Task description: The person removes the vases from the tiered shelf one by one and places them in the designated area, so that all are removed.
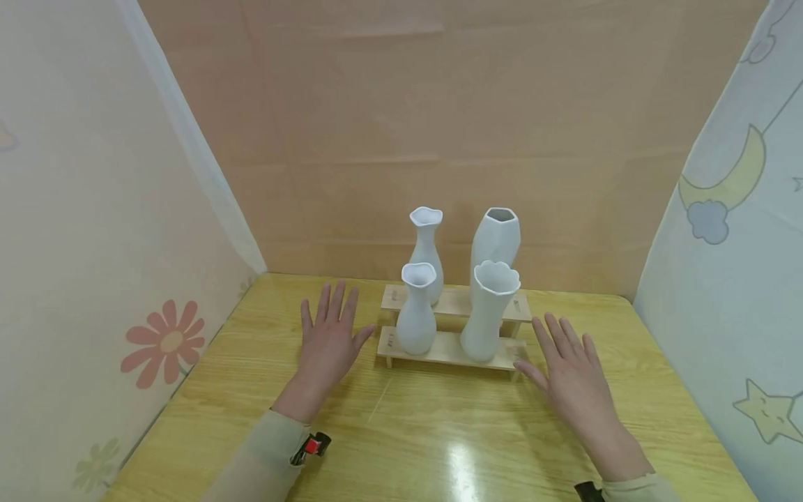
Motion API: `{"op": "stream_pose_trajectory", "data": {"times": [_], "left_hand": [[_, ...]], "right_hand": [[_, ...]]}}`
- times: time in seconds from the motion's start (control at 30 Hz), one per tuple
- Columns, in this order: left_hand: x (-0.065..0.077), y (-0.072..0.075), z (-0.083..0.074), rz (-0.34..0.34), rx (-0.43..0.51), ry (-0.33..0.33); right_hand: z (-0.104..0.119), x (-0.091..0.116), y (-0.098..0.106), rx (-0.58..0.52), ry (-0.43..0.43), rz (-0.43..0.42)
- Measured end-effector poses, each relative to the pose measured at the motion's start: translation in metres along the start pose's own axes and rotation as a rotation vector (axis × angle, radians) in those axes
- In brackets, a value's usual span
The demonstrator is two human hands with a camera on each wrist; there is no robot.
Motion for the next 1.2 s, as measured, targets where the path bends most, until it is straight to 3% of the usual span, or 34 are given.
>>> {"op": "stream_pose_trajectory", "data": {"times": [0.4, 0.6, 0.9, 1.2], "left_hand": [[-0.004, 0.0, -0.011, -0.058, 0.108, 0.014], [-0.007, 0.001, -0.015, -0.077, 0.179, 0.035], [-0.011, 0.008, -0.02, -0.116, 0.246, 0.062], [-0.017, 0.018, -0.028, -0.122, 0.299, 0.07]], "right_hand": [[0.0, 0.0, -0.002, -0.106, -0.035, 0.014], [0.004, 0.002, -0.006, -0.215, -0.043, -0.016], [0.008, 0.004, -0.014, -0.334, -0.161, 0.034], [0.007, 0.003, -0.017, -0.452, -0.197, 0.049]]}}
Point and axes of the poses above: each hand's wrist, its own x-axis away from the middle knuckle, its own y-axis out of the back of the hand, z = x × y, the point moved 1 cm from there along -x, towards the middle knuckle, and after that the axes turned 8 degrees about -y, right-handed, at the moved point
